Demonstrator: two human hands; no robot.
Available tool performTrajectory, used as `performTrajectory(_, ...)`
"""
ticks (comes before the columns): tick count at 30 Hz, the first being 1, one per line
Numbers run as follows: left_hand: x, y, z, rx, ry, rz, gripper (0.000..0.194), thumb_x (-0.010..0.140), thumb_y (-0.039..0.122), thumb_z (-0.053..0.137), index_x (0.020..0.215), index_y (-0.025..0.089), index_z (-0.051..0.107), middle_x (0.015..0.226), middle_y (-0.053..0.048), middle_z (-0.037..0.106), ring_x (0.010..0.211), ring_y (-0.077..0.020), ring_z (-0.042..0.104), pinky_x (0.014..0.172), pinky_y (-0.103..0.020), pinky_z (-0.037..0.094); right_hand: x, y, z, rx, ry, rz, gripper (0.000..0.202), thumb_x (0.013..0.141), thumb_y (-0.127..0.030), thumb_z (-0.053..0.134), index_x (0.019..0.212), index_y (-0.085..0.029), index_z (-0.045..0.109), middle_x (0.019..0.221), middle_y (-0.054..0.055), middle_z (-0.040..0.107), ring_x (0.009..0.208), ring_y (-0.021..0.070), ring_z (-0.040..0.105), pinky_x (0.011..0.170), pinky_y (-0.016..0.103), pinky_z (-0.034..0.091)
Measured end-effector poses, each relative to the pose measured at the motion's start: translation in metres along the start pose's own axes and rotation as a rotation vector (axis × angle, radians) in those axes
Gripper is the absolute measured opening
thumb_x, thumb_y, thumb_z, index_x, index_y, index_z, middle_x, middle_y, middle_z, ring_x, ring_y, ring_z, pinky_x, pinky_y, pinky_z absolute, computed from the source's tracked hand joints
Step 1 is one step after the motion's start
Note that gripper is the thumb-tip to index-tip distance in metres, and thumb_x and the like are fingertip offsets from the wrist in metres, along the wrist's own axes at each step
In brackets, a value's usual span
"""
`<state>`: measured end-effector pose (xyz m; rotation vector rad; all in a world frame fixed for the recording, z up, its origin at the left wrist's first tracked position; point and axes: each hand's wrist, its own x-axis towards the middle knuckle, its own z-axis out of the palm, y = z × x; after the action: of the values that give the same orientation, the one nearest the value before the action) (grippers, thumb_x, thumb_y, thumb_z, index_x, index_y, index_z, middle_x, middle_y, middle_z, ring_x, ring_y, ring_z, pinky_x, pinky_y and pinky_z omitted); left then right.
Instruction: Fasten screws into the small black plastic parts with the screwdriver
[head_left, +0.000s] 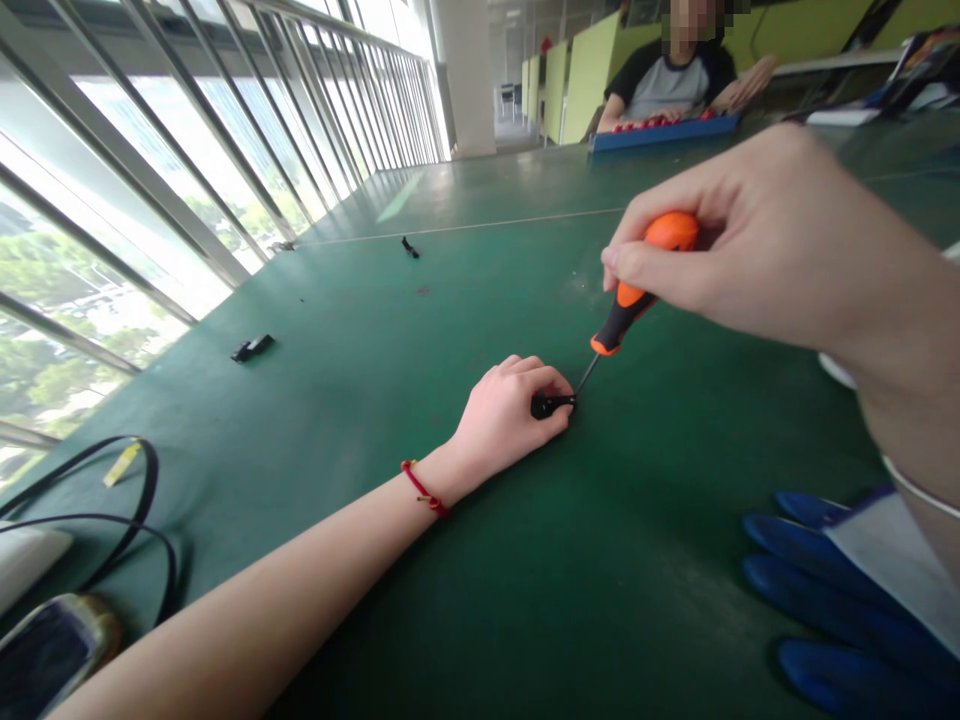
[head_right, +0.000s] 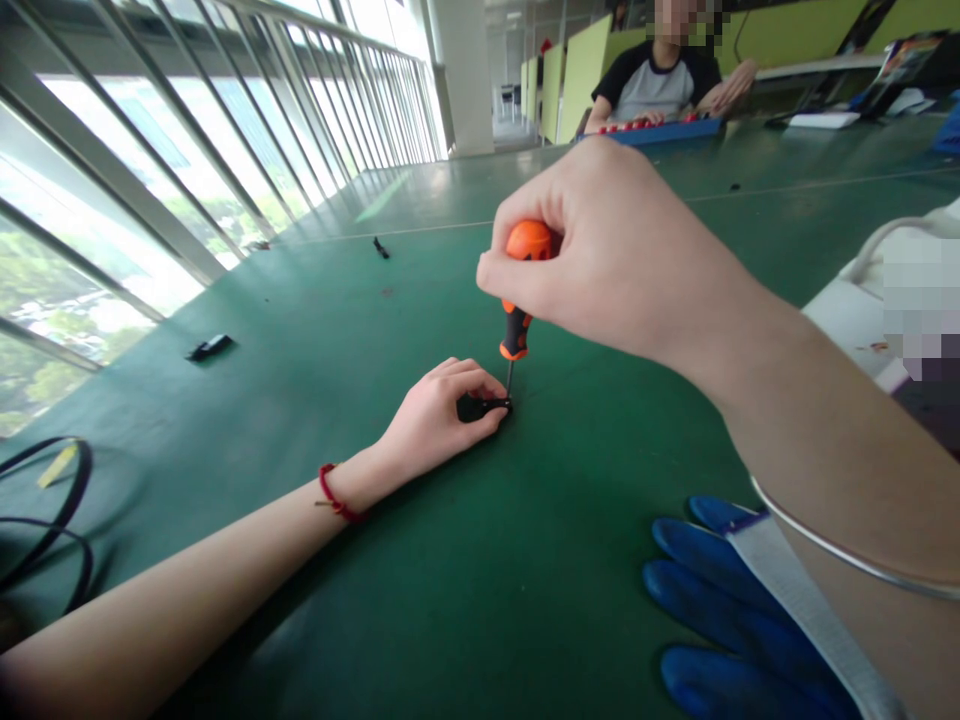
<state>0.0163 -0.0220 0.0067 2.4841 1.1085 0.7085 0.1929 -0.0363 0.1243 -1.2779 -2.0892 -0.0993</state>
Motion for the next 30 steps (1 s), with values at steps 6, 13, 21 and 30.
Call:
performTrajectory(6,0.0001,0.0006,-0.0001,0.008,0.003,-0.002,0.011,0.075,0.022,0.058,0.084,0.021,0.064,0.084,-0.001,0.064,0.084,-0.0179,0.054,0.077,-0.030,0.046,-0.0001,-0.0005,0.0006,0.021,-0.046,0.048,0.019,0.074,-0.027,0.053,0.061,-0.021,0.065,0.052,-0.002,0.050,0.049,0.0090,0.041,0.049,0.026,0.030)
performTrajectory(13,-0.0005,0.0008,-0.0004,0.006,-0.003,-0.006,0.012,0.075,0.022,0.057,0.084,0.021,0.064,0.084,-0.001,0.064,0.085,-0.0181,0.054,0.077,-0.030,0.046,-0.0002,0.0007,0.0005,0.004,-0.028,0.013,0.018,0.073,-0.024,0.053,0.058,-0.020,0.063,0.049,-0.002,0.047,0.047,0.0076,0.036,0.048,0.026,0.028)
performTrajectory(21,0.0002,0.0006,0.0004,0.012,0.005,0.007,0.011,0.075,0.022,0.057,0.084,0.020,0.064,0.084,0.000,0.064,0.084,-0.0177,0.053,0.076,-0.029,0.046,0.0006,0.0025,0.0021,0.012,-0.033,0.001,0.020,0.076,-0.029,0.052,0.061,-0.021,0.062,0.053,-0.003,0.047,0.051,0.0072,0.044,0.049,0.025,0.029)
performTrajectory(30,-0.0006,-0.0003,0.0000,0.012,0.004,0.006,0.011,0.076,0.023,0.056,0.084,0.021,0.064,0.084,0.000,0.063,0.084,-0.0174,0.053,0.076,-0.030,0.046,0.0006,0.0014,0.0004,0.008,-0.054,0.004,0.018,0.075,-0.026,0.054,0.061,-0.020,0.063,0.051,-0.003,0.045,0.048,0.0058,0.039,0.048,0.025,0.027)
